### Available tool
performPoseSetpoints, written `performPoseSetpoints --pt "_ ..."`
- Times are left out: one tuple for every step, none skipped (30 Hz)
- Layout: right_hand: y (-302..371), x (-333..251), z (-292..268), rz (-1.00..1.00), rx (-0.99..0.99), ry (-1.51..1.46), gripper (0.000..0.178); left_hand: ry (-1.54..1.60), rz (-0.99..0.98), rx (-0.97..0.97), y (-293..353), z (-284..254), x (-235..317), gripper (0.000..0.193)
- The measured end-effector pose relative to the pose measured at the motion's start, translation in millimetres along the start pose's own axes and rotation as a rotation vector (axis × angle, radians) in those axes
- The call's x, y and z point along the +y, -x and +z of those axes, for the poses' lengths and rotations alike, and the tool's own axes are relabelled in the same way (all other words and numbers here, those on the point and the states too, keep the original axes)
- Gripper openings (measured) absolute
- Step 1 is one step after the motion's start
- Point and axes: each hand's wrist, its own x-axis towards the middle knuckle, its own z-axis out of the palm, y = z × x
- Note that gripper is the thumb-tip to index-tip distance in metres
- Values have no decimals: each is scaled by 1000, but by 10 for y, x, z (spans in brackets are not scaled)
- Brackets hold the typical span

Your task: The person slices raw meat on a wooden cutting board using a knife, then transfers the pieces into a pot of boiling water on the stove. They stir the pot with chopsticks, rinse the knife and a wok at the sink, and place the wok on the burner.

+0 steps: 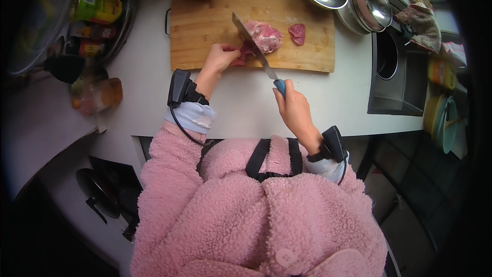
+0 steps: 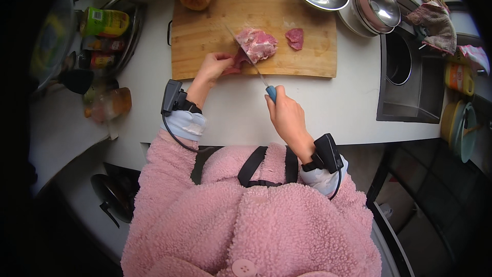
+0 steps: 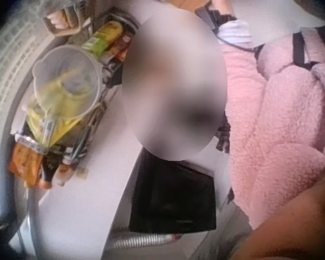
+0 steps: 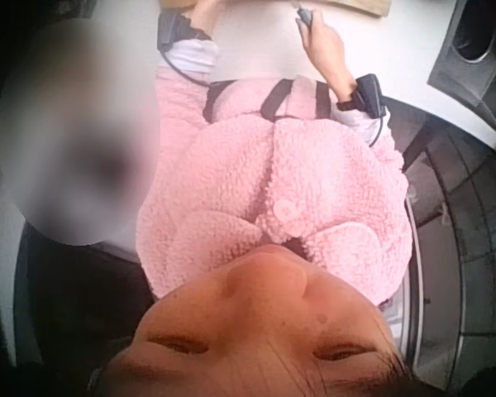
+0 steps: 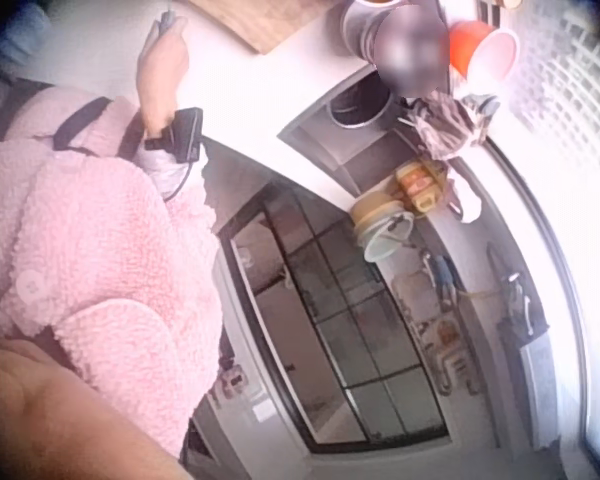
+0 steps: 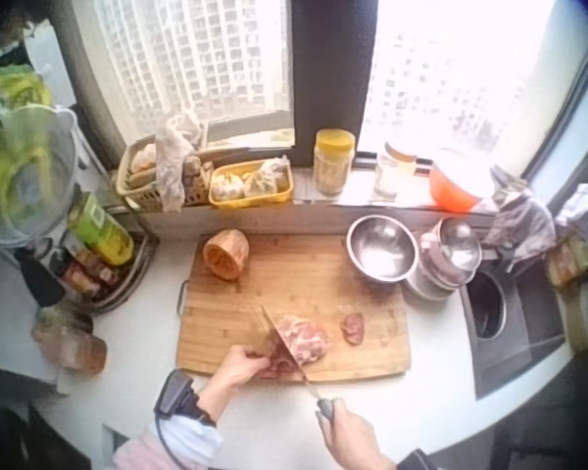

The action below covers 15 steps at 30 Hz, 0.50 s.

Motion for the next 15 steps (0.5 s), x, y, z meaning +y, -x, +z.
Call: performPoseSetpoints --pt "43 40 -13 14 31 -21 24 -48 -41 -17 -14 -24 19 23" --pt "73 68 -21 -55 69 -51 24 -32 -44 -39 -2 -29 13 23" --pt "82 84 -31 -66 77 -60 24 -20 -40 -57 0 -46 31 24" --pt "76 85 -33 -146 130 -88 23 -8 -31 -72 4 -59 49 24" --pt "61 74 -35 -86 89 -68 23 9 -45 -48 12 -62 68 24" --pt "18 48 -25 -97 95 -68 24 29 -60 -25 13 -53 85 24" --pt "0 24 -20 -148 130 -78 24 59 -86 -6 18 -39 95 24" --pt "-14 -6 -15 -105 96 -71 24 -6 -78 -9 16 -24 109 24" --pt "-29 -34 -4 -104 94 -74 24 -61 -78 -15 4 -3 123 25" --pt "-23 -55 -1 -97 94 -71 24 -115 -79 -21 -5 15 131 25" --pt "-28 -76 11 -96 85 -52 24 -166 -48 -5 -11 49 125 25" --pt "-13 -86 17 -90 80 -31 24 -218 -17 11 -19 80 115 25" --pt "-8 -96 27 -116 96 -18 24 -253 3 14 -21 88 111 26" --pt "-9 -102 43 -80 78 -3 24 -276 22 30 -19 93 99 26" --pt "1 -101 51 -76 82 2 24 -283 30 32 -13 90 89 25"
